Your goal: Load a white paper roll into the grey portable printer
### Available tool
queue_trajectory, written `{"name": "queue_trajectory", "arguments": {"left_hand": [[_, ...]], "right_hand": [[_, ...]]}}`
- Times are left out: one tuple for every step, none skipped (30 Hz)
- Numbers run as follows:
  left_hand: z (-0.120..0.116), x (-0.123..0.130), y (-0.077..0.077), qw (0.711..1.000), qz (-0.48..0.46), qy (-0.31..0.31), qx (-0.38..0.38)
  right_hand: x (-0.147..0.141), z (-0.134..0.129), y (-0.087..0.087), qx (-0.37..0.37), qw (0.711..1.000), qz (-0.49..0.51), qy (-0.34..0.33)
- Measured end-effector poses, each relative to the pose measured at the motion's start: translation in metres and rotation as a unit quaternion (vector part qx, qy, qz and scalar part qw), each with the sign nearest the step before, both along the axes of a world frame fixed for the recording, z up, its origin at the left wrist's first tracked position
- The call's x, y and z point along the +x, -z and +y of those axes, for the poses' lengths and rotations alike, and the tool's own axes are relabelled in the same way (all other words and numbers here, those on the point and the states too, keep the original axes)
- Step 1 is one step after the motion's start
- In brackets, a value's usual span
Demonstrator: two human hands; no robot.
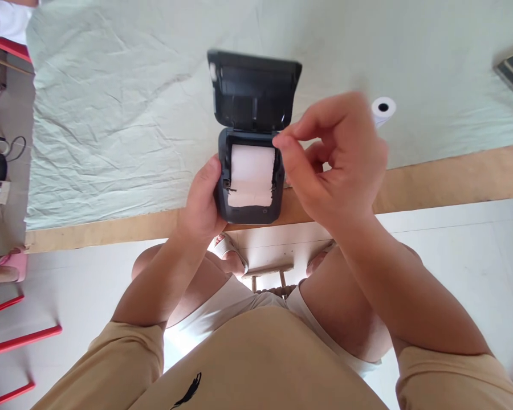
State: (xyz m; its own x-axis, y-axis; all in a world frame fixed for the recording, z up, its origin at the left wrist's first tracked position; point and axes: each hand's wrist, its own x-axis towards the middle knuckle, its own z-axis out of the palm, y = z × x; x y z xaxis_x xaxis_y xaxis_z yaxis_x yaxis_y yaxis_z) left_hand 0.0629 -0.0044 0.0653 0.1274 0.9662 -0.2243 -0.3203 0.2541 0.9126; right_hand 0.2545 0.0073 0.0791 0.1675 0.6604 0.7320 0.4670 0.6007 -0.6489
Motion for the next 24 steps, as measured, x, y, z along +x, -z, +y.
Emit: {"name": "queue_trajectory", "arguments": {"left_hand": [[0.000, 0.000, 0.000, 1.000, -0.002, 0.002, 0.001], [-0.001, 0.000, 0.000, 1.000, -0.003, 0.005, 0.001], [-0.001, 0.000, -0.001, 1.000, -0.002, 0.008, 0.003], [-0.001, 0.000, -0.002, 1.000, 0.003, 0.012, 0.006], [-0.002, -0.001, -0.002, 1.000, 0.012, 0.015, 0.009], [-0.002, -0.001, -0.002, 1.000, 0.021, 0.017, 0.014], [-0.002, -0.002, -0.003, 0.999, 0.029, 0.018, 0.017], [-0.002, -0.002, -0.003, 0.999, 0.036, 0.021, 0.020], [-0.002, -0.003, -0.003, 0.999, 0.040, 0.025, 0.021], [-0.002, -0.003, -0.003, 0.999, 0.040, 0.027, 0.020], [-0.002, -0.003, -0.003, 0.999, 0.036, 0.028, 0.020], [-0.002, -0.003, -0.003, 0.999, 0.031, 0.030, 0.018], [-0.003, -0.002, -0.003, 0.999, 0.026, 0.029, 0.015], [-0.003, -0.002, -0.003, 0.999, 0.023, 0.026, 0.012], [-0.003, -0.001, -0.003, 0.999, 0.023, 0.021, 0.008], [-0.003, -0.001, -0.003, 1.000, 0.025, 0.018, 0.003], [-0.003, 0.000, -0.003, 1.000, 0.026, 0.015, -0.003], [-0.003, 0.001, -0.003, 1.000, 0.025, 0.011, -0.009], [-0.003, 0.001, -0.003, 1.000, 0.024, 0.008, -0.014], [-0.002, 0.001, -0.003, 1.000, 0.022, 0.009, -0.018], [-0.002, 0.002, -0.002, 1.000, 0.021, 0.010, -0.020], [-0.001, 0.002, -0.002, 1.000, 0.020, 0.011, -0.018], [-0.001, 0.002, -0.001, 1.000, 0.018, 0.013, -0.015], [-0.001, 0.002, 0.000, 1.000, 0.015, 0.013, -0.009]], "right_hand": [[0.001, -0.001, -0.004, -0.009, 0.999, -0.042, 0.008], [0.002, -0.001, -0.006, -0.020, 0.995, -0.096, 0.013], [0.004, -0.001, -0.007, -0.030, 0.987, -0.155, 0.017], [0.007, -0.001, -0.008, -0.038, 0.977, -0.210, 0.018], [0.009, 0.001, -0.008, -0.048, 0.965, -0.256, 0.011], [0.013, 0.003, -0.007, -0.056, 0.955, -0.291, -0.001], [0.016, 0.007, -0.007, -0.069, 0.943, -0.325, -0.022], [0.020, 0.010, -0.008, -0.082, 0.933, -0.348, -0.047], [0.023, 0.013, -0.009, -0.100, 0.927, -0.355, -0.073], [0.026, 0.015, -0.012, -0.120, 0.922, -0.356, -0.098], [0.029, 0.016, -0.015, -0.136, 0.918, -0.354, -0.113], [0.031, 0.015, -0.020, -0.152, 0.918, -0.345, -0.127], [0.033, 0.013, -0.025, -0.170, 0.919, -0.325, -0.142], [0.034, 0.009, -0.030, -0.186, 0.926, -0.290, -0.151], [0.034, 0.004, -0.036, -0.201, 0.938, -0.239, -0.150], [0.034, -0.001, -0.040, -0.212, 0.953, -0.168, -0.138], [0.035, -0.005, -0.043, -0.220, 0.964, -0.084, -0.121], [0.035, -0.008, -0.044, -0.225, 0.969, -0.001, -0.102], [0.036, -0.009, -0.043, -0.231, 0.967, 0.059, -0.091], [0.038, -0.009, -0.038, -0.244, 0.961, 0.090, -0.094], [0.041, -0.007, -0.032, -0.265, 0.953, 0.094, -0.111], [0.044, -0.004, -0.024, -0.286, 0.947, 0.076, -0.125], [0.048, -0.001, -0.014, -0.299, 0.945, 0.041, -0.130], [0.053, 0.002, -0.005, -0.300, 0.946, 0.002, -0.125]]}}
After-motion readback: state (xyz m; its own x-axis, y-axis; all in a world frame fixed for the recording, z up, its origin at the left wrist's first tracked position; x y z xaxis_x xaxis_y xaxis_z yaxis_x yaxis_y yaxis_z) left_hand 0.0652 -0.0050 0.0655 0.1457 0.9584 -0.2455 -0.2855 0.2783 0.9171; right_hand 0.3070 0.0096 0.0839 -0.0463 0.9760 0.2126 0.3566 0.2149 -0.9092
